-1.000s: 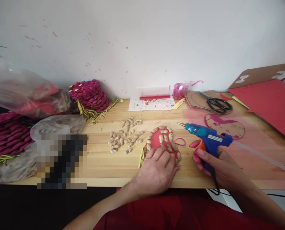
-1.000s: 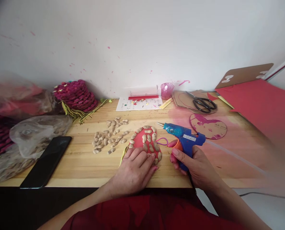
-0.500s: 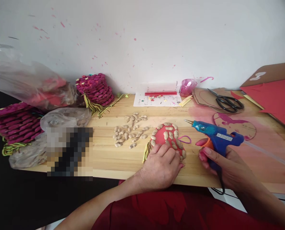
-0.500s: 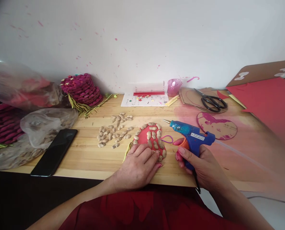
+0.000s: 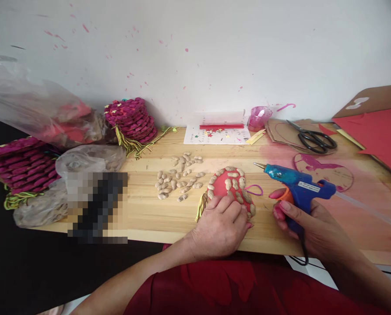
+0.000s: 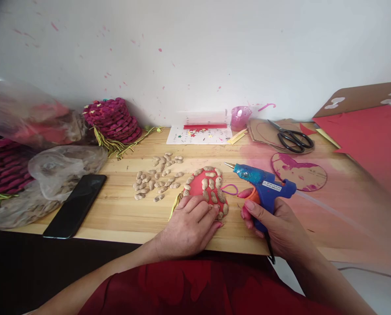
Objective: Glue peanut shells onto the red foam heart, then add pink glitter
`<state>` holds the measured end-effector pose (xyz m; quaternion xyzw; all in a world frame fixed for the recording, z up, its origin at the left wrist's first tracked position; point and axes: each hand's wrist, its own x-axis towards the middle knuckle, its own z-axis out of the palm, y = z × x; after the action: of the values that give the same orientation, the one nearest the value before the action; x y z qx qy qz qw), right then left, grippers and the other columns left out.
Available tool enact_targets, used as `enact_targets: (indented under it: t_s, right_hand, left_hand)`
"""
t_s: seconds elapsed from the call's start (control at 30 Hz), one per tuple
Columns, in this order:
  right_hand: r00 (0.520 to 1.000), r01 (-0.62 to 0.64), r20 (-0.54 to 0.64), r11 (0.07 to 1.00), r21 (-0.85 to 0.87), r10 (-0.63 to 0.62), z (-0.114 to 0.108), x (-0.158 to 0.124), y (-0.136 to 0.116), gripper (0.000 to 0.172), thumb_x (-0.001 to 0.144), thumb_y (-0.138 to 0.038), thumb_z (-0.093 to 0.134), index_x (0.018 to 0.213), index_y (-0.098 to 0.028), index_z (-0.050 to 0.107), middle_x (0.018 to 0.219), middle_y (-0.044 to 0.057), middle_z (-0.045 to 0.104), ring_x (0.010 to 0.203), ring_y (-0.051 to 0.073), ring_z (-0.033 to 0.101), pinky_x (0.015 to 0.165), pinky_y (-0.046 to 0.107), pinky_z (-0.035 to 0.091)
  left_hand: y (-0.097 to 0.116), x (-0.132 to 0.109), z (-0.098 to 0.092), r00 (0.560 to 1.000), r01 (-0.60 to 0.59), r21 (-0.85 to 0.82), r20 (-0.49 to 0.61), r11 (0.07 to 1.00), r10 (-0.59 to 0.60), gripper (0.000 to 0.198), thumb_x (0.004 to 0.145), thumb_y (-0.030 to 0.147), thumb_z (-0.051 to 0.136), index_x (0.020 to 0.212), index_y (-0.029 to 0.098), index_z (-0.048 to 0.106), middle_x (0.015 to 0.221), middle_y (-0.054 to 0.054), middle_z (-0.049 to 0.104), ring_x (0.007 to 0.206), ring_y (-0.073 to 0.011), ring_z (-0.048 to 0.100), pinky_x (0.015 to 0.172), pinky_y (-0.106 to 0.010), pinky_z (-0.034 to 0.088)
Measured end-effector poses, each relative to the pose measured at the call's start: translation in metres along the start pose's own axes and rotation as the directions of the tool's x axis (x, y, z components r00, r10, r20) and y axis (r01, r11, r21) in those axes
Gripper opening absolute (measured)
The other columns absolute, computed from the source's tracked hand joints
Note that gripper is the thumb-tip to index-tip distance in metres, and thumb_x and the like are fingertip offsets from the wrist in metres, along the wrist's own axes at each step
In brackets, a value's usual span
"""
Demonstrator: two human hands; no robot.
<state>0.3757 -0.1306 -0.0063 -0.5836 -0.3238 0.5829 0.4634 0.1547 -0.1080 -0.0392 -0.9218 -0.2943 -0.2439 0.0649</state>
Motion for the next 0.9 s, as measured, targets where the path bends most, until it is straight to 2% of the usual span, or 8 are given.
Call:
enact_targets:
  t_s: [0.3, 0.63, 0.9]
  right_hand:
    - [1.0, 0.012, 0.009, 1.0, 0.01, -0.012, 0.0009, -0.0011, -0.001, 0.037, 0.071, -0.047, 0.087, 0.093, -0.023, 0.069, 0.06, 0.0, 0.059, 0.051, 0.011, 0.049, 0.039, 0.017, 0.033]
    - [1.0, -0.026, -0.006, 0.999, 0.036, 0.026, 0.0009, -0.0011, -0.0004, 0.036, 0.071, -0.047, 0.087, 0.093, -0.023, 0.07, 0.062, 0.0, 0.062, 0.052, 0.01, 0.05, 0.041, 0.015, 0.034]
    - [0.996, 0.028, 0.088, 0.999, 0.039, -0.031, -0.0071, 0.0066, 0.0083, 0.037, 0.071, -0.047, 0.087, 0.095, -0.023, 0.071, 0.062, -0.001, 0.063, 0.05, 0.01, 0.05, 0.038, 0.014, 0.034]
  left_hand:
    - [-0.0005, 0.0017, -0.0016, 0.999, 0.001, -0.015, -0.048, 1.0, -0.002, 0.027, 0.102, 0.035, 0.052, 0.105, 0.013, 0.068, 0.093, -0.007, 0.067, 0.091, -0.0242, 0.06, 0.081, -0.04, 0.041]
    - [0.0, 0.0014, -0.0024, 1.0, -0.004, 0.0, -0.009, 1.0, 0.004, 0.026, 0.101, 0.036, 0.052, 0.102, 0.015, 0.066, 0.091, -0.007, 0.064, 0.09, -0.0238, 0.058, 0.081, -0.039, 0.04]
    - [-0.0004, 0.0021, -0.0019, 0.999, -0.004, -0.015, -0.041, 1.0, 0.003, 0.023, 0.101, 0.034, 0.054, 0.102, 0.015, 0.066, 0.09, -0.005, 0.065, 0.089, -0.0245, 0.057, 0.08, -0.039, 0.04]
